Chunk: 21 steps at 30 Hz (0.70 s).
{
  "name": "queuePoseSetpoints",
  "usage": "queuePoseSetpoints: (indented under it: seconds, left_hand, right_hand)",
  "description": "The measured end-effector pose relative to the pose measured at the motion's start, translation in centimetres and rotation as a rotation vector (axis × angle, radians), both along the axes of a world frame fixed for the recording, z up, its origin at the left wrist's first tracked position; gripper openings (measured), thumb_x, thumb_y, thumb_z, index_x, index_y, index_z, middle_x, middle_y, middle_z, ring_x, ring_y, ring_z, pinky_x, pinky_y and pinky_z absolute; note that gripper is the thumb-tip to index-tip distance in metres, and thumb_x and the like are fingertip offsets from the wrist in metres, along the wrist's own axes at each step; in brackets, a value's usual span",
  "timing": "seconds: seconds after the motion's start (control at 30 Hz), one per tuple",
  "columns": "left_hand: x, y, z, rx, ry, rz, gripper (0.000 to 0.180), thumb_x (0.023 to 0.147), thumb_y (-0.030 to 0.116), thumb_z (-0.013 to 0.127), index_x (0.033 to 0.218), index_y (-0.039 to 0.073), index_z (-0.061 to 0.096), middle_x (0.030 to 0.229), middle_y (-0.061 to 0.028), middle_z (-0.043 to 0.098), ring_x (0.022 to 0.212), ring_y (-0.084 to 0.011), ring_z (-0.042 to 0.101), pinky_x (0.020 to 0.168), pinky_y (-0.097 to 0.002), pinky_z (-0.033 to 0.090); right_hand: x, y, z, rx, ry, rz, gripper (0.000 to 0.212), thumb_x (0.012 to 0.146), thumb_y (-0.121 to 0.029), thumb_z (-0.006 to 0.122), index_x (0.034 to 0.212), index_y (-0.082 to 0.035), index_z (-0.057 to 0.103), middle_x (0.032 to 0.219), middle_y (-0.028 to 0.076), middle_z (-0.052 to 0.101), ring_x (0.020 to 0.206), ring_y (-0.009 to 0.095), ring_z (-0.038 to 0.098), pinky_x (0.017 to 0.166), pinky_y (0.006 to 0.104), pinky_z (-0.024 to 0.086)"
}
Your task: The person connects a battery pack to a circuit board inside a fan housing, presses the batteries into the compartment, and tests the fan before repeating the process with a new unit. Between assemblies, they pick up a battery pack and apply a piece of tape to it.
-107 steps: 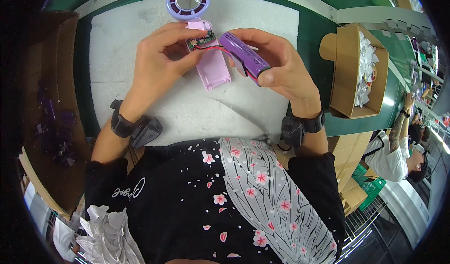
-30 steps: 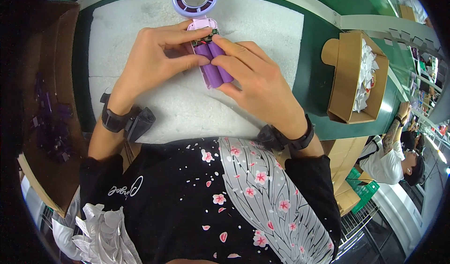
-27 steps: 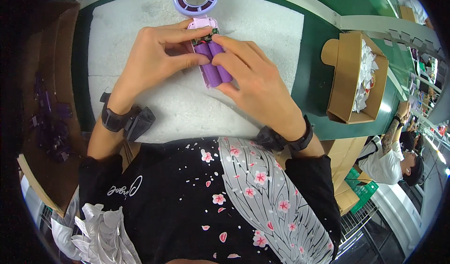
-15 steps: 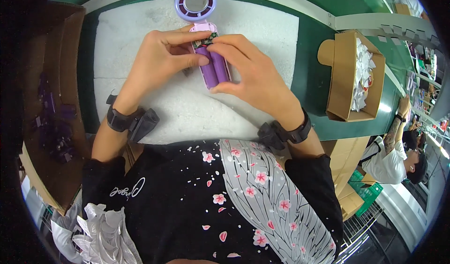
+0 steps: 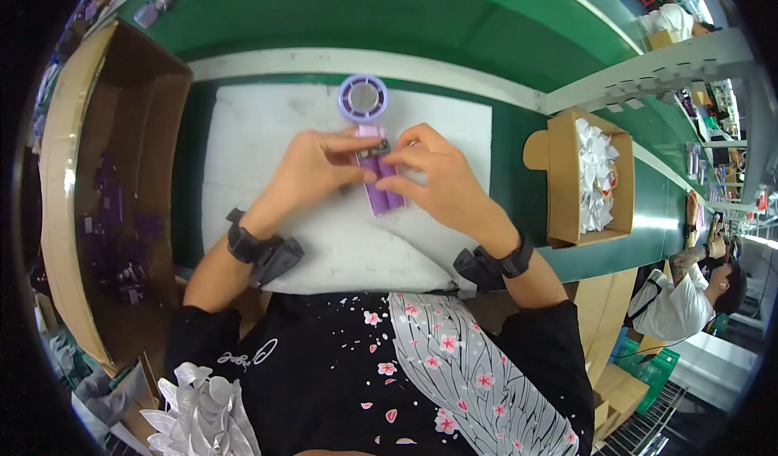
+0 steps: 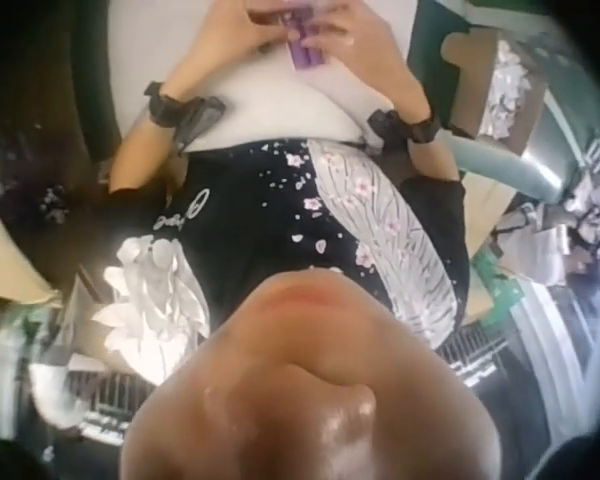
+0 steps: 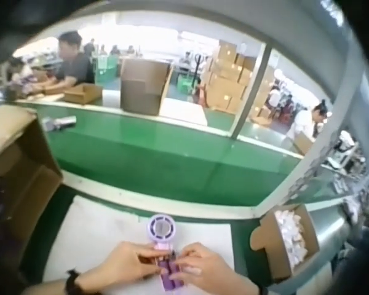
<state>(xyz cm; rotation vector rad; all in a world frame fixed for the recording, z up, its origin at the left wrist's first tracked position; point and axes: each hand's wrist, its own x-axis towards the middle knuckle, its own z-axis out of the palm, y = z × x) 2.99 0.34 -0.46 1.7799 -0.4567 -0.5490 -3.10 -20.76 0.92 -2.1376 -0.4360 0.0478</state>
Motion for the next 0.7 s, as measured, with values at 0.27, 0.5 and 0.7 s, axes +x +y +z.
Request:
queuePoseSetpoints:
  seconds: [0.27,0.5,0.7]
  left_hand:
    - [0.0,0.1,-0.7,0.027,-0.071,-0.047,0.043,0.069,0.011,0.081,0.111,0.009,0.07,0.083,-0.0128,0.071,0.065,-0.0143,0.063,0.064,-0.0287,0.051]
    - [0.2,-0.2,-0.3,0.079,-0.059,-0.067,0.044,0.072,0.009,0.079,0.115,0.009,0.069,0.082,-0.0084,0.072,0.068,-0.0085,0.061,0.064,-0.0256,0.05]
    - [-0.2,-0.8,-1.5,0.037,-0.186,-0.088,0.044,0.071,0.013,0.08,0.114,0.013,0.07,0.085,-0.0114,0.072,0.068,-0.0138,0.065,0.067,-0.028,0.052]
  right_hand:
    - [1.7,2.3,0.0,0.01,-0.003,-0.067,0.014,0.077,-0.003,0.07,0.091,0.0,0.069,0.079,0.009,0.062,0.065,0.018,0.058,0.061,0.0292,0.047]
    - [2.1,0.8,0.4,-0.099,0.059,0.002,0.012,0.079,0.0,0.067,0.091,0.002,0.068,0.081,0.011,0.062,0.07,0.022,0.06,0.064,0.0294,0.048]
    - [1.2,-0.2,0.4,-0.15,-0.042,0.087,0.014,0.08,0.001,0.066,0.094,0.001,0.068,0.085,0.012,0.061,0.077,0.025,0.061,0.068,0.0313,0.049]
